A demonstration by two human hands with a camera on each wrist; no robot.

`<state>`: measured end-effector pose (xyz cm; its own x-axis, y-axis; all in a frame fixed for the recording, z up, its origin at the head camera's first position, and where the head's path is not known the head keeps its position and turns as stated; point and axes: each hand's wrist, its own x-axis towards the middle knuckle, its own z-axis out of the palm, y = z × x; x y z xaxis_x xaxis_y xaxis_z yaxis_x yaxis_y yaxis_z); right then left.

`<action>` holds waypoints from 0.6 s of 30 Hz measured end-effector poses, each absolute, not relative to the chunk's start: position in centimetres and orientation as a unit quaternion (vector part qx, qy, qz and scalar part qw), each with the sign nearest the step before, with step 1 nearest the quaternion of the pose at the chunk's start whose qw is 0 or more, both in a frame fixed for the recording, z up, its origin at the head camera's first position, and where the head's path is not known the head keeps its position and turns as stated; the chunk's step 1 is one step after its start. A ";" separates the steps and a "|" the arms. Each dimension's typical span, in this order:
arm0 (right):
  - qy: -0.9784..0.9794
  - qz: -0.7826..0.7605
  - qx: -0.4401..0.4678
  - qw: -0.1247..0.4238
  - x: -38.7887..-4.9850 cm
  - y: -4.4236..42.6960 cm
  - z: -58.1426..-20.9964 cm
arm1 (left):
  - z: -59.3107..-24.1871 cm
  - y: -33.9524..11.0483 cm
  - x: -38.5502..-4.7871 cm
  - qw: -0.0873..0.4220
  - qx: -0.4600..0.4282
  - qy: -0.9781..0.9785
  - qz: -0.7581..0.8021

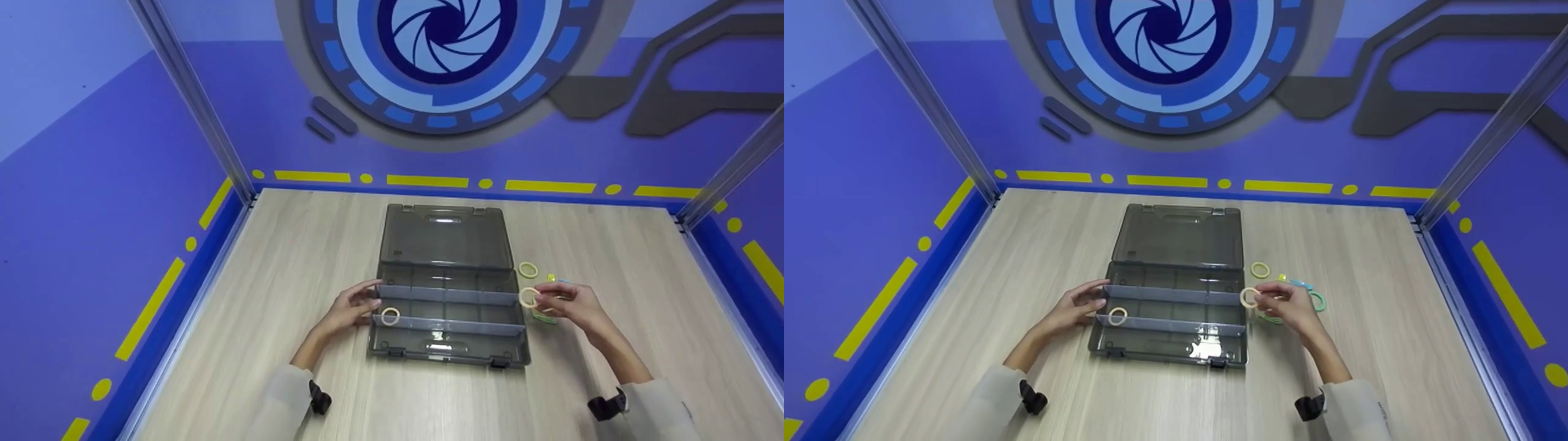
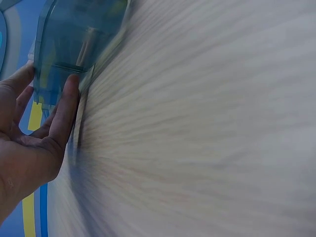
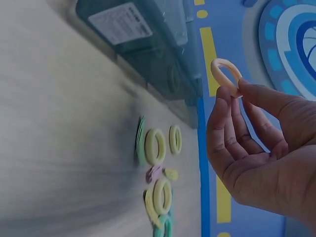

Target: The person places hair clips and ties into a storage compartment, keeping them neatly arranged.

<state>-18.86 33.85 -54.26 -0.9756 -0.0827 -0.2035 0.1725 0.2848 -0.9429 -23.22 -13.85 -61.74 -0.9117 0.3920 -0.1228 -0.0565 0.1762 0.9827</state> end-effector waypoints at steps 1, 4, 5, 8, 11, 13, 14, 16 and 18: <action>0.793 -0.598 0.019 0.109 -19.0 33.5 -54.2 | -61.7 -13.8 -23.2 0.176 0.113 0.747 0.632; 0.795 -0.595 0.004 0.115 -19.4 32.4 -54.0 | -61.8 -13.8 -23.2 0.169 0.129 0.748 0.628; 0.796 -0.594 0.000 0.116 -19.4 32.0 -54.0 | -61.9 -13.8 -23.2 0.167 0.136 0.750 0.626; 0.798 -0.590 -0.013 0.122 -19.8 30.8 -54.0 | -62.0 -13.8 -23.1 0.164 0.149 0.750 0.623; 0.802 -0.583 -0.033 0.126 -20.4 29.2 -54.2 | -62.0 -13.9 -23.1 0.162 0.150 0.750 0.624; 0.800 -0.584 -0.049 0.131 -20.9 28.1 -54.3 | -62.0 -13.9 -23.1 0.158 0.150 0.750 0.624; 0.798 -0.586 -0.057 0.132 -21.2 27.6 -54.4 | -61.9 -13.9 -23.1 0.158 0.148 0.749 0.626; 0.792 -0.590 -0.075 0.139 -21.6 26.5 -54.8 | -61.8 -13.9 -23.2 0.156 0.147 0.749 0.627; 0.783 -0.599 -0.090 0.144 -22.1 25.5 -55.1 | -61.8 -13.9 -23.2 0.154 0.150 0.747 0.629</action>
<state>-22.05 25.54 -55.11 -0.9421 -0.3139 -0.1175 0.0314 0.2662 -0.9634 -23.19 -13.93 -61.77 -0.9075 0.4179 -0.0421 0.0301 0.1648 0.9859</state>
